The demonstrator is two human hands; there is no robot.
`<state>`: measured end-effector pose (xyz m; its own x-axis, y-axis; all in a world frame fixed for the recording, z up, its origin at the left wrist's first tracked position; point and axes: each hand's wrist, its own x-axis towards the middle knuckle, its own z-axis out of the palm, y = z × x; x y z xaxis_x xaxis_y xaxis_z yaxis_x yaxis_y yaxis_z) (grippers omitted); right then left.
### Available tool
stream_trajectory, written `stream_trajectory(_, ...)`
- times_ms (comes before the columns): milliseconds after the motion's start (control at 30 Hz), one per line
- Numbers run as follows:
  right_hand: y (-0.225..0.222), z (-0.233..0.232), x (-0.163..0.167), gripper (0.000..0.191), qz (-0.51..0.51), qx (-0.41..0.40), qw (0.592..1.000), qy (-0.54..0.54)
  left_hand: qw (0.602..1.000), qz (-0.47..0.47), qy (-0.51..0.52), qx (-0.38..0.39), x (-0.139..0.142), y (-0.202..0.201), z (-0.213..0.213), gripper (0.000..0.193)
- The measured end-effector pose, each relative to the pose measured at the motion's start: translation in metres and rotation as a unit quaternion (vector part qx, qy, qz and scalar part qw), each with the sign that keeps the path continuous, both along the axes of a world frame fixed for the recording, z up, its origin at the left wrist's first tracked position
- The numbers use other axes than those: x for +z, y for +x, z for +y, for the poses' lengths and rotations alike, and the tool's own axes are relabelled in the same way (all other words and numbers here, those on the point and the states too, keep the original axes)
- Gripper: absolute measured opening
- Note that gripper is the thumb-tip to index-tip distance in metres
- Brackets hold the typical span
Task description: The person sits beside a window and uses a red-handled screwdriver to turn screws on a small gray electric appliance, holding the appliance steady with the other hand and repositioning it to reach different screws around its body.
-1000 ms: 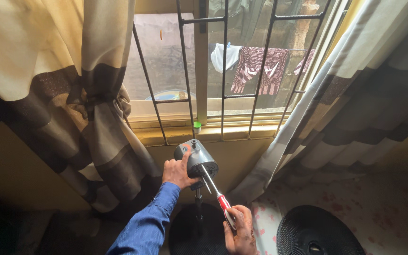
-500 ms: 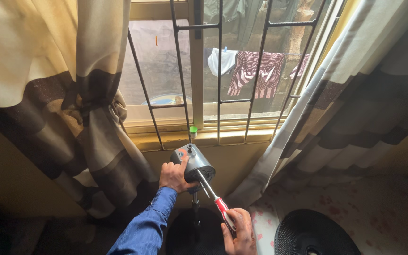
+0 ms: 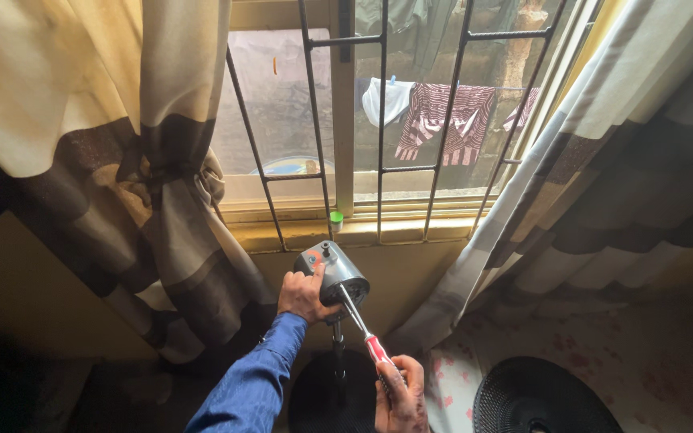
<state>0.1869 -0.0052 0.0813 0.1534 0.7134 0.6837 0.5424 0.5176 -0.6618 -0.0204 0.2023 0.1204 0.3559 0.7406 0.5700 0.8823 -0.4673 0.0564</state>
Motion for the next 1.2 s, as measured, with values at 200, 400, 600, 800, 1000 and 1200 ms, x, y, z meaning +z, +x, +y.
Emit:
stream_trajectory(200, -0.009, -0.001, 0.011, 0.035, 0.162, -0.125, 0.968, -0.146, 0.998, 0.025, -0.045, 0.029, -0.001, 0.002, -0.002, 0.103)
stream_trajectory(400, -0.001, -0.005, 0.021, 0.036, -0.053, -0.066, 0.995, 0.056, 1.000, 0.017, -0.009, 0.008, -0.007, -0.002, 0.002, 0.105)
stream_trajectory(600, -0.001, -0.007, 0.008, 0.045, 0.007, -0.115, 0.992, -0.052, 0.999, 0.004, -0.045, 0.011, -0.006, 0.001, 0.001, 0.102)
stream_trajectory(800, 0.003, -0.007, 0.006, 0.035, -0.081, -0.075, 0.993, 0.046, 0.999, -0.018, -0.036, -0.018, -0.006, -0.003, -0.001, 0.102)
stream_trajectory(1000, 0.004, -0.005, 0.016, 0.041, 0.245, -0.119, 0.931, -0.244, 0.998, -0.026, -0.049, -0.003, -0.010, -0.002, 0.000, 0.105)
stream_trajectory(1200, 0.003, -0.010, 0.008, 0.038, 0.040, -0.132, 0.989, -0.057, 0.998, -0.029, -0.059, -0.009, -0.011, -0.001, -0.003, 0.106)
